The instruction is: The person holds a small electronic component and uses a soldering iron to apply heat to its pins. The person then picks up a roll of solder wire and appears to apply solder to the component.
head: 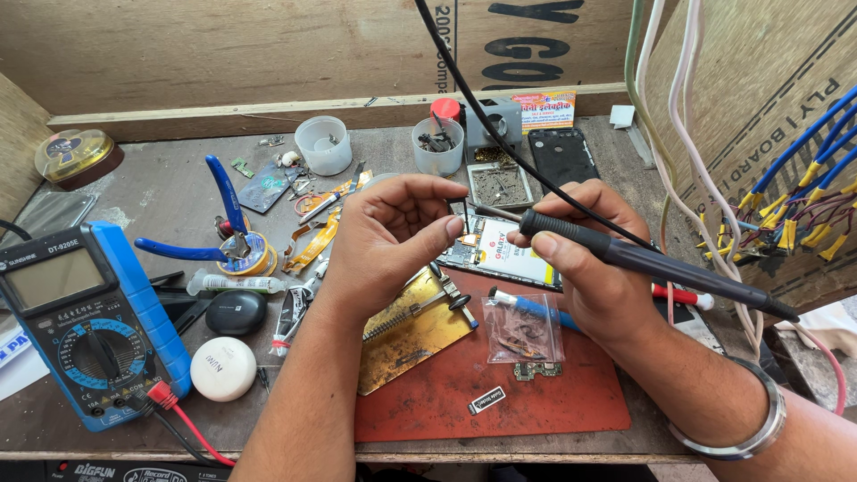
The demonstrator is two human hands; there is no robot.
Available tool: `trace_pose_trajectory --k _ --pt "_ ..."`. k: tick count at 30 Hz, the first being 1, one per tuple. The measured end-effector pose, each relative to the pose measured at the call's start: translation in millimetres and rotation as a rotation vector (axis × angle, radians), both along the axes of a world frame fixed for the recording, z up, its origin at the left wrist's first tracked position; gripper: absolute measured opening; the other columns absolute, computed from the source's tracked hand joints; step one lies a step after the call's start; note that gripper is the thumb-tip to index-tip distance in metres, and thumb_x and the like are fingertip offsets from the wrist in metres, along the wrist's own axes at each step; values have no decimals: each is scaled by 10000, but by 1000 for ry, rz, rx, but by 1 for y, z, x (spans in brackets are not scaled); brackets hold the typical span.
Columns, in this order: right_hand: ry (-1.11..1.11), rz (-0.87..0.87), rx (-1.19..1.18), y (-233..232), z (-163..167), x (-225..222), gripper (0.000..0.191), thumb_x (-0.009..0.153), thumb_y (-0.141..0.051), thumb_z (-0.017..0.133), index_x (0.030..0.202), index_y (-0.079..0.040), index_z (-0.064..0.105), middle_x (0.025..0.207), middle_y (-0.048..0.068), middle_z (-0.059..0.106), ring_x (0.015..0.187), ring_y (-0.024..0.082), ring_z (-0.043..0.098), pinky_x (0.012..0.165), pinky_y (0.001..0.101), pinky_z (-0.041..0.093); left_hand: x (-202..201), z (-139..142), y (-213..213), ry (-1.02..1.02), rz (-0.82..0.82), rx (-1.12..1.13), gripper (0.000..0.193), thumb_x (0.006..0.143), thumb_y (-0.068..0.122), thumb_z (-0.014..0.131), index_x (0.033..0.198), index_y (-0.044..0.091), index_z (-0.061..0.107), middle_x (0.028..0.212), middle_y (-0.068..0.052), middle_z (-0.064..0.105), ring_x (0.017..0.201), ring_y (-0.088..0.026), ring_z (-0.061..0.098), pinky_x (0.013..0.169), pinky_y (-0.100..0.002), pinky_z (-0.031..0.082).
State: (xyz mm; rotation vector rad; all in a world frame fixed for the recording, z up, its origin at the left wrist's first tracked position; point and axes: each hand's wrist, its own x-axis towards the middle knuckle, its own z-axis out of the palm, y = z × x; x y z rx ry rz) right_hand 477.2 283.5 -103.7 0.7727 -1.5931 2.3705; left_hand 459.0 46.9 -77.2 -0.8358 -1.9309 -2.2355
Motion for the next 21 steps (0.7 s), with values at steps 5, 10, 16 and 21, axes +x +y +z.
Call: trace_pose_trajectory --k 5,10,16,21 --pt "41 -10 -41 1 -2 0 264 943 -89 680 1157 3 558 1042 147 673 1024 228 711 1018 408 575 0 0 0 -2 -27 16 327 915 17 776 1229 -26 697 967 -26 707 868 -59 651 780 -201 538" --pt "83 -43 -119 -3 0 -3 380 1067 -195 686 1366 -50 501 1023 118 663 977 198 685 949 388 590 -1 1 1 -30 -95 34 333 923 25 778 1241 -26 694 973 -30 716 883 -70 661 799 -219 551" --pt "13 -76 -49 -8 5 3 411 1070 -202 646 1410 -36 484 1071 144 698 1009 207 716 947 386 620 4 1 -1 -38 -187 39 356 927 16 787 1264 -29 680 996 -29 712 913 -71 661 805 -220 542" --pt "15 -29 0 -14 5 5 456 1009 -77 685 1414 -21 482 1110 158 707 1019 218 718 969 381 604 7 1 -1 -48 -211 27 368 919 17 793 1264 -28 672 1005 -54 727 928 -94 691 825 -239 566"
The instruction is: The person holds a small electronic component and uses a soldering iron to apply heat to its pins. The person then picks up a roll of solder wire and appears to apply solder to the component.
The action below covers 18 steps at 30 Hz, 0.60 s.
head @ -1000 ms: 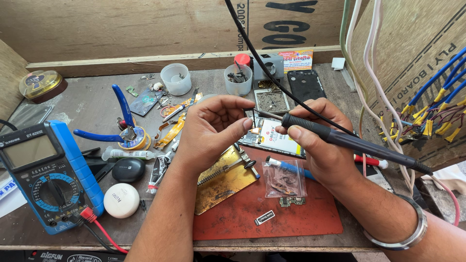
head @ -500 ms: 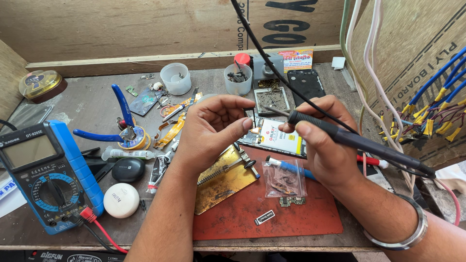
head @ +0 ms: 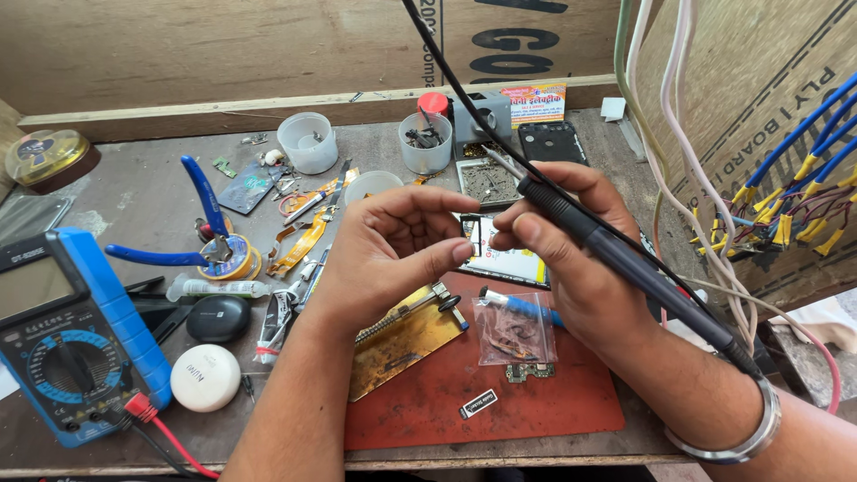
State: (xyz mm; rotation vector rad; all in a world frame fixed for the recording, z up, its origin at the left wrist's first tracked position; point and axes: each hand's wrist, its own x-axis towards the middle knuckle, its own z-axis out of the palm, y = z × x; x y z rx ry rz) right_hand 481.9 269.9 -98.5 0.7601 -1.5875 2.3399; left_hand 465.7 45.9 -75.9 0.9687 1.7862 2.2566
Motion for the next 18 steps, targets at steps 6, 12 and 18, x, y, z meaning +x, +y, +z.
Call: trace_pose_trajectory --k 6,12,18 --pt "-21 70 -12 -1 -1 3 587 951 13 733 1461 -27 445 1136 157 700 1068 204 706 998 369 587 0 -1 2 -50 -3 -26 338 905 28 789 1215 -27 665 1039 -86 755 956 -118 729 855 -259 601" --pt "-65 104 -7 -5 -1 8 621 920 33 744 1455 -38 437 1126 150 694 1051 196 707 949 364 615 2 -3 0 -81 -17 -30 319 906 33 800 1192 -32 675 1009 -85 755 921 -117 723 830 -260 595" --pt "-65 84 12 -9 0 8 610 917 42 737 1443 -34 438 1115 163 696 1032 195 711 925 364 625 2 -3 -3 -84 -8 -30 307 900 24 799 1177 -30 679 1005 -81 753 918 -114 721 831 -253 590"
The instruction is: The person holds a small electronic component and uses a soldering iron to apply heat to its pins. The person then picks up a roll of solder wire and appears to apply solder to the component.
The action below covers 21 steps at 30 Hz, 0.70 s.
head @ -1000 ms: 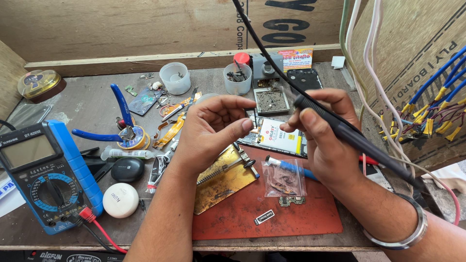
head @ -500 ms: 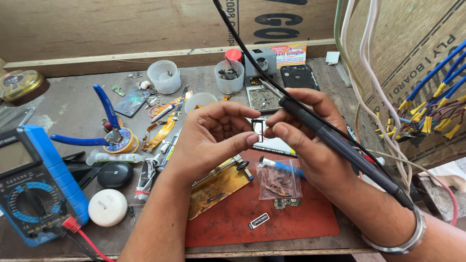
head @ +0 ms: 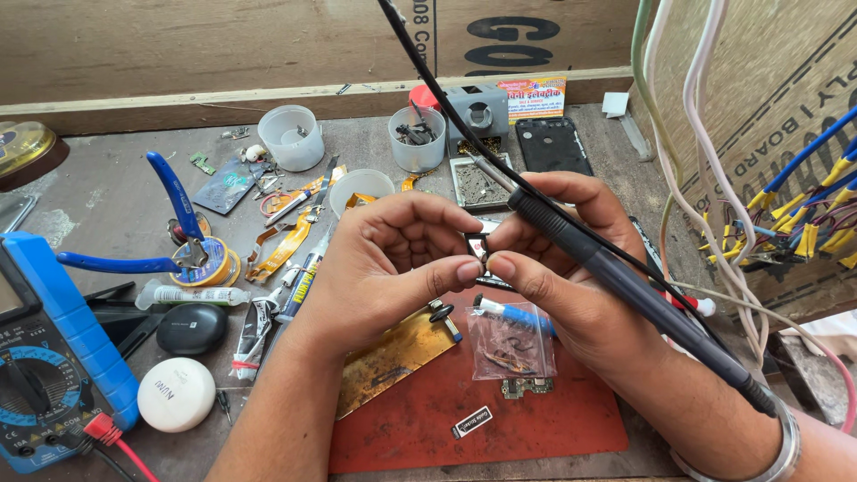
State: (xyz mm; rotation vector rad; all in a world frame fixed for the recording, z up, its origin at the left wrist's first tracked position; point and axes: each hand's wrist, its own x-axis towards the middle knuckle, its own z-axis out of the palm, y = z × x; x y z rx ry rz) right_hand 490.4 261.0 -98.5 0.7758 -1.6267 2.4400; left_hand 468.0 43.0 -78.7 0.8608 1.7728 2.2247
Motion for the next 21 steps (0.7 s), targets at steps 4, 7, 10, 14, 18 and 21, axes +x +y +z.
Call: trace_pose_trajectory --k 4,7,10,14,18,21 --pt "9 -3 18 0 0 1 604 921 42 734 1441 -32 438 1107 175 699 1028 199 714 925 362 622 0 -1 0 -7 10 -6 296 899 20 792 1169 -28 679 1015 -84 755 927 -119 727 844 -260 599" --pt "27 18 7 0 1 1 595 932 44 728 1447 -32 441 1114 178 699 1053 204 712 950 364 615 0 -1 0 -2 2 11 288 901 12 788 1163 -27 677 1035 -86 752 952 -122 729 864 -264 602" --pt "18 12 16 1 2 1 594 927 45 729 1443 -30 442 1114 181 700 1053 205 712 951 366 614 0 -2 0 5 9 3 287 894 10 795 1153 -24 675 1037 -84 750 957 -123 727 868 -263 603" --pt "10 4 21 1 2 2 602 916 35 740 1437 -34 445 1107 170 695 1038 201 713 937 367 622 0 -2 0 11 27 -23 288 884 10 807 1139 -19 678 1029 -80 750 948 -122 724 855 -259 596" --pt "32 -21 36 0 1 1 600 912 28 751 1431 -33 455 1091 158 692 1025 196 712 922 361 627 -1 -3 0 20 27 -13 277 881 13 812 1117 -3 669 1024 -72 745 952 -114 723 857 -259 597" --pt "51 -14 46 0 0 -1 619 907 30 761 1442 -30 456 1093 151 687 1026 191 702 920 347 612 -2 -3 0 27 45 -19 261 879 10 811 1093 8 663 1011 -70 747 950 -112 725 853 -261 601"
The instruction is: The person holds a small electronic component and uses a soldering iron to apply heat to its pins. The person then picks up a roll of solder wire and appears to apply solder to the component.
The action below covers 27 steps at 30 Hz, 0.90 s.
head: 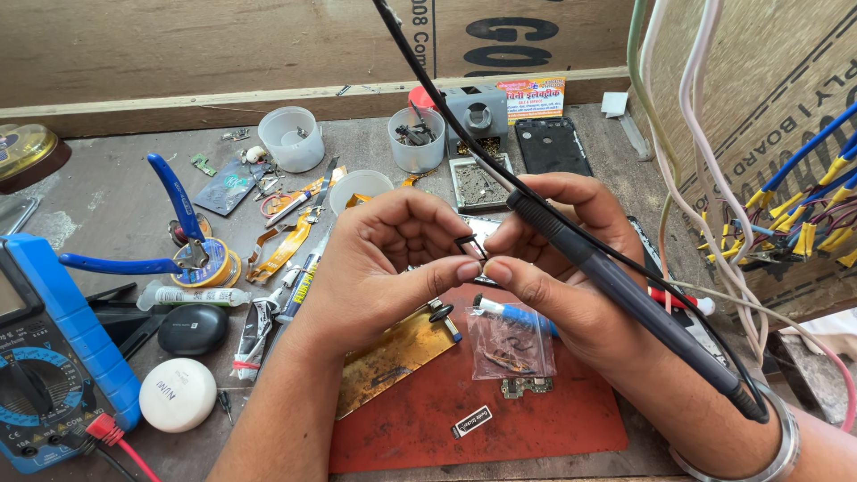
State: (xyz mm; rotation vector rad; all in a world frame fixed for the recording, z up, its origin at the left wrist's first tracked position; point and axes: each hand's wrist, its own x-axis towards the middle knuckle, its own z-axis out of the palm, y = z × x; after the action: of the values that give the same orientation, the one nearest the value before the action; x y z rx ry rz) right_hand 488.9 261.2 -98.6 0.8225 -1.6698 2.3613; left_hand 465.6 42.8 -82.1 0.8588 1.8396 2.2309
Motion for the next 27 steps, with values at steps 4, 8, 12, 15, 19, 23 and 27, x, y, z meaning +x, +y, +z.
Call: trace_pose_trajectory --k 4,8,12,15,19,23,27 --pt "34 26 7 1 -2 -1 623 916 19 763 1451 -31 449 1105 144 687 1057 193 703 961 345 599 -1 -2 1 -13 33 -17 244 876 -3 814 1066 5 660 1002 -70 750 958 -124 735 867 -270 609" --pt "14 2 24 0 -2 -2 596 923 14 751 1438 -26 454 1098 146 697 1040 192 703 954 355 597 -1 -3 1 -11 26 -3 253 878 -8 814 1077 2 657 1016 -75 750 972 -129 733 877 -275 609" --pt "-98 -28 -9 -8 -1 -6 566 913 17 730 1410 -23 462 1084 145 700 1016 199 703 935 359 594 -2 2 -9 13 -25 40 323 878 -6 804 1157 7 642 1058 -85 752 1001 -135 735 899 -281 612" --pt "-145 36 -97 -12 -1 -9 566 915 31 724 1420 -18 473 1091 148 697 1010 211 689 924 365 573 -3 5 -14 7 -47 46 392 892 -15 786 1248 0 623 1064 -105 753 1000 -152 738 892 -287 608" --pt "-210 116 -170 -17 -1 -13 561 927 37 720 1438 9 491 1090 148 692 1043 220 675 941 379 539 -4 4 -16 10 -64 62 397 919 -46 754 1296 -20 631 1080 -120 756 1017 -167 742 910 -300 611" --pt "-275 88 -143 -17 2 -14 557 899 15 708 1413 3 494 1078 141 715 1059 220 694 959 390 551 -5 1 -14 20 -33 46 311 919 -66 740 1222 -33 677 1127 -102 749 1040 -161 736 938 -309 622" --pt "-297 77 -120 -20 4 -12 551 898 1 711 1405 -15 496 1070 133 720 1055 211 695 923 387 552 -3 0 -16 128 61 -10 249 908 -57 762 1147 -15 706 1077 -78 758 1006 -133 734 894 -285 614"
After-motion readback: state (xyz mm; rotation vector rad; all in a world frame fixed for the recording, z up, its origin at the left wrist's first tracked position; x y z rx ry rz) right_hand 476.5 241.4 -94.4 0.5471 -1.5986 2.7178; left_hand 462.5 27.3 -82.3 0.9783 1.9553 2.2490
